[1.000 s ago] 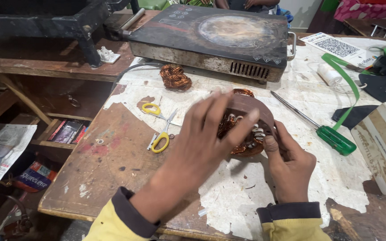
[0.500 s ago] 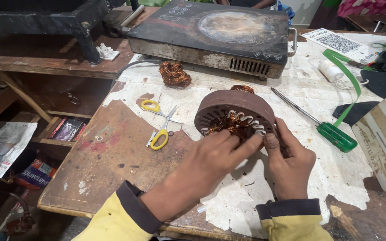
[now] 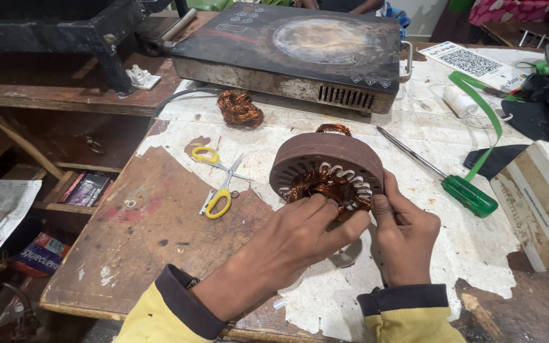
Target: The person winds copper wire into the slots of a motor stator by hand, then uses scissors to trim the wire and continues winding. The person adjusts the stator orientation to access different slots.
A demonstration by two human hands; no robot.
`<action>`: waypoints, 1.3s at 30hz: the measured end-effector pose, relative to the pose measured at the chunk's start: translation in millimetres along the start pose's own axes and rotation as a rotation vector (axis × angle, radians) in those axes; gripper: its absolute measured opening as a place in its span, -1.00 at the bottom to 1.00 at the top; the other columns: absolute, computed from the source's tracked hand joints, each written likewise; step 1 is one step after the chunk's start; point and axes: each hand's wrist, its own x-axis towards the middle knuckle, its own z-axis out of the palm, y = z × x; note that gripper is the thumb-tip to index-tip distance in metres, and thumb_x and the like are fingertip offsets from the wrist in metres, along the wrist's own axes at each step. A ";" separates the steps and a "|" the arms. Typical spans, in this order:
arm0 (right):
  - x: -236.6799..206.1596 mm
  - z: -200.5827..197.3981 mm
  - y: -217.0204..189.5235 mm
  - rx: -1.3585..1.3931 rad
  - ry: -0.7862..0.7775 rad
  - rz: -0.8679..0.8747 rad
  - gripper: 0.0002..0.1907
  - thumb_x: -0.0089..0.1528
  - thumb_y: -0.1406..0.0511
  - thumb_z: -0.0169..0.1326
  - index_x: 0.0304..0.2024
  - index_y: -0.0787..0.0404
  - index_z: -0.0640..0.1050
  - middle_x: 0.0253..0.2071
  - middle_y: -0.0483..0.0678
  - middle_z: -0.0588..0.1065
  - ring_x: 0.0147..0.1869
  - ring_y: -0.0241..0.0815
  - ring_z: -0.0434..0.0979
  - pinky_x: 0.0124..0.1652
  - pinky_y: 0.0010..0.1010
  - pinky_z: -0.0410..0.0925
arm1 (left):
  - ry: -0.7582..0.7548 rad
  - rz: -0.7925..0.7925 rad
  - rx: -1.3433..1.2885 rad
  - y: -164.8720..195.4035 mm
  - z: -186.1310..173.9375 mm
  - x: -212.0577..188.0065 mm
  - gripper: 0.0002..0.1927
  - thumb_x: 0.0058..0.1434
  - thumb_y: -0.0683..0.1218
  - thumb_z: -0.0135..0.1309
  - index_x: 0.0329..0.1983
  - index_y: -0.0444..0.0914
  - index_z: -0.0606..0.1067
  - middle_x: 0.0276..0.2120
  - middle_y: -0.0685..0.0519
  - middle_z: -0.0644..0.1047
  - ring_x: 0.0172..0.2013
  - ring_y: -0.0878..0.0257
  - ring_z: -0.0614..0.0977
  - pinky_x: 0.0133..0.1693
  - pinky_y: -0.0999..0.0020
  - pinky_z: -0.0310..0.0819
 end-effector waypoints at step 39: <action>-12.9 -7.3 -19.9 -0.099 -0.016 -0.052 -0.61 0.34 0.35 0.11 0.20 0.38 0.53 -0.18 0.09 0.65 -0.23 -0.30 0.62 -0.28 -0.51 0.45 | 0.158 -0.007 0.046 18.6 -24.6 9.2 -0.54 0.20 -0.19 0.18 0.16 -0.35 0.41 -0.08 -0.13 0.57 -0.12 0.08 0.60 -0.10 0.21 0.62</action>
